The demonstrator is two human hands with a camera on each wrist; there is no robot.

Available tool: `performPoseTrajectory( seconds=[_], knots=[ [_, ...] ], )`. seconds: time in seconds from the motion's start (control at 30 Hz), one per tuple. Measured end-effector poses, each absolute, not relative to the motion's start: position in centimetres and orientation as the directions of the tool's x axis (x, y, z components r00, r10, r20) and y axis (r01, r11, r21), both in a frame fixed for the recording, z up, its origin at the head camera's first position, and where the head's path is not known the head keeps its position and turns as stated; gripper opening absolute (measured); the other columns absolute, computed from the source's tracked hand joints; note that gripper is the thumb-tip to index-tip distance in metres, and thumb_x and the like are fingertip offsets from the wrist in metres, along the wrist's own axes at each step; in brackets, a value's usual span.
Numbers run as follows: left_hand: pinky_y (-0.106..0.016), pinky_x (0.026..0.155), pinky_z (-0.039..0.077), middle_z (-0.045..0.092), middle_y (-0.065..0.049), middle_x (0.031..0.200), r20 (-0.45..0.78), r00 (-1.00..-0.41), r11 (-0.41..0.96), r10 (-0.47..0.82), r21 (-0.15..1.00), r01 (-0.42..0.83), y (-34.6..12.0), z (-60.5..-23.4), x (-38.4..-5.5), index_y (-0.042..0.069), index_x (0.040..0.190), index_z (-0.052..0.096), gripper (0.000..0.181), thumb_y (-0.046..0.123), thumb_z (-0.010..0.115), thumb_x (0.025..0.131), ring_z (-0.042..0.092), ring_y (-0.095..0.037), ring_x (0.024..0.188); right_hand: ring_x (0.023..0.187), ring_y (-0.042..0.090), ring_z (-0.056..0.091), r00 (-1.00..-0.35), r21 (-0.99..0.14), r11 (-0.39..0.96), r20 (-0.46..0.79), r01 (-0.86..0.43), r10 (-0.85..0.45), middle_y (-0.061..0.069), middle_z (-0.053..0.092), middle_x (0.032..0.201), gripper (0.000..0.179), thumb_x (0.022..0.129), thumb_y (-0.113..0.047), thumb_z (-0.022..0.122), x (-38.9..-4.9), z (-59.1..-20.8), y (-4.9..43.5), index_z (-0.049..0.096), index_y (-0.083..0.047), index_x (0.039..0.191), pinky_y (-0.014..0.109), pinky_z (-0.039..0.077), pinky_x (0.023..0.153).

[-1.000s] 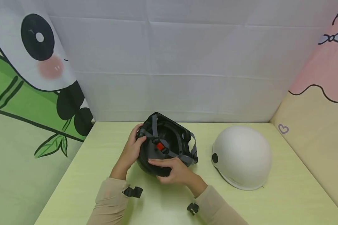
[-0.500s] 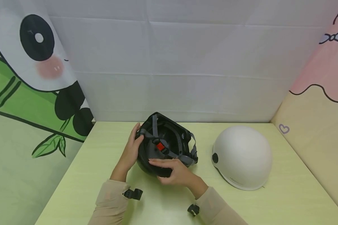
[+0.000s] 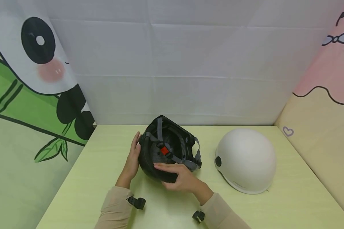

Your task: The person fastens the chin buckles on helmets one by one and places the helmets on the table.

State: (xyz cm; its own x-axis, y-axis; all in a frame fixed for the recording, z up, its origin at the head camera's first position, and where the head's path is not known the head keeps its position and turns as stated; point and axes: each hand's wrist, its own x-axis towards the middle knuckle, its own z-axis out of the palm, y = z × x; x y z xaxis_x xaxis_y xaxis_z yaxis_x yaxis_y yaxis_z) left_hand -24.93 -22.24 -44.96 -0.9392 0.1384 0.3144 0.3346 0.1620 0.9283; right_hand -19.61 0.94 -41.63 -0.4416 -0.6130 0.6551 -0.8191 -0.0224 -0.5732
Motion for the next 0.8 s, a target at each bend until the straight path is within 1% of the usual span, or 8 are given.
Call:
performPoseTrajectory(
  seconds=[0.13,0.23,0.3,0.4,0.53,0.6,0.7,0.8],
  knots=[
    [-0.057,0.11,0.009,0.013,-0.017,0.159,0.358,-0.922,0.104,0.149,0.921,0.375,-22.2,-45.8,-25.0,0.012,0.157,0.01,0.057,0.036,0.023,0.108,0.011,-0.034,0.143,0.12,0.024,0.056,-0.467,-0.6,-0.011,0.633,-0.8,-0.618,0.02,0.06,0.127,0.053,0.073,0.012,0.073,-20.1,-42.9,1.0,0.061,0.009,0.124,0.035,0.047,0.094],
    [-0.057,0.111,0.007,0.01,-0.017,0.159,0.375,-0.913,0.046,0.161,0.921,0.386,-22.0,-46.1,-25.0,0.007,0.156,0.009,0.057,0.035,0.02,0.108,0.008,-0.034,0.144,0.125,0.022,0.052,-0.514,-0.654,0.016,0.578,-0.756,-0.634,0.015,0.057,0.134,0.056,0.076,0.006,0.076,-20.5,-44.0,1.1,0.059,0.004,0.13,0.037,0.043,0.099],
    [-0.057,0.111,0.006,0.01,-0.016,0.159,0.371,-0.914,0.029,0.161,0.924,0.38,-21.7,-46.1,-24.9,0.006,0.156,0.009,0.058,0.036,0.019,0.108,0.007,-0.033,0.144,0.128,0.021,0.048,-0.552,-0.703,0.035,0.526,-0.71,-0.647,0.01,0.053,0.14,0.061,0.079,-0.002,0.079,-20.7,-44.5,1.2,0.056,-0.001,0.135,0.038,0.039,0.102],
    [-0.057,0.111,0.006,0.011,-0.015,0.159,0.36,-0.921,0.04,0.149,0.929,0.369,-21.5,-46.1,-24.8,0.008,0.156,0.012,0.057,0.037,0.017,0.107,0.008,-0.032,0.144,0.123,0.019,0.052,-0.59,-0.763,0.037,0.467,-0.645,-0.658,0.009,0.042,0.148,0.07,0.081,-0.007,0.079,-20.6,-44.0,1.1,0.047,-0.003,0.143,0.039,0.038,0.103],
    [-0.057,0.111,0.006,0.014,-0.013,0.159,0.354,-0.927,0.045,0.123,0.931,0.362,-21.2,-46.2,-24.7,0.008,0.156,0.014,0.056,0.036,0.015,0.107,0.01,-0.03,0.144,0.111,0.018,0.06,-0.61,-0.799,0.018,0.444,-0.601,-0.656,0.009,0.026,0.156,0.082,0.082,-0.004,0.078,-20.7,-43.3,0.5,0.033,-0.003,0.15,0.037,0.043,0.099],
    [-0.056,0.111,0.007,0.015,-0.013,0.159,0.353,-0.929,0.043,0.114,0.932,0.359,-21.0,-46.1,-24.6,0.008,0.156,0.014,0.056,0.036,0.015,0.108,0.011,-0.03,0.144,0.114,0.017,0.058,-0.628,-0.815,0.025,0.425,-0.578,-0.652,0.004,0.019,0.159,0.09,0.082,-0.005,0.079,-20.9,-43.3,0.2,0.026,-0.009,0.154,0.035,0.043,0.098],
    [-0.057,0.111,0.008,0.015,-0.014,0.159,0.344,-0.933,0.052,0.108,0.935,0.351,-20.6,-45.9,-24.5,0.01,0.156,0.014,0.056,0.037,0.017,0.107,0.012,-0.031,0.143,0.126,0.017,0.049,-0.653,-0.834,0.049,0.392,-0.549,-0.648,-0.005,0.012,0.161,0.098,0.082,-0.01,0.08,-20.9,-42.7,-0.2,0.018,-0.02,0.157,0.032,0.042,0.099],
    [-0.058,0.111,0.008,0.014,-0.012,0.159,0.329,-0.938,0.059,0.108,0.94,0.337,-20.4,-45.8,-24.3,0.012,0.157,0.014,0.056,0.038,0.019,0.107,0.012,-0.031,0.143,0.127,0.017,0.047,-0.678,-0.841,0.091,0.362,-0.534,-0.64,-0.006,0.011,0.161,0.101,0.083,-0.015,0.08,-20.9,-42.3,-0.6,0.013,-0.025,0.158,0.031,0.042,0.1]
  ],
)
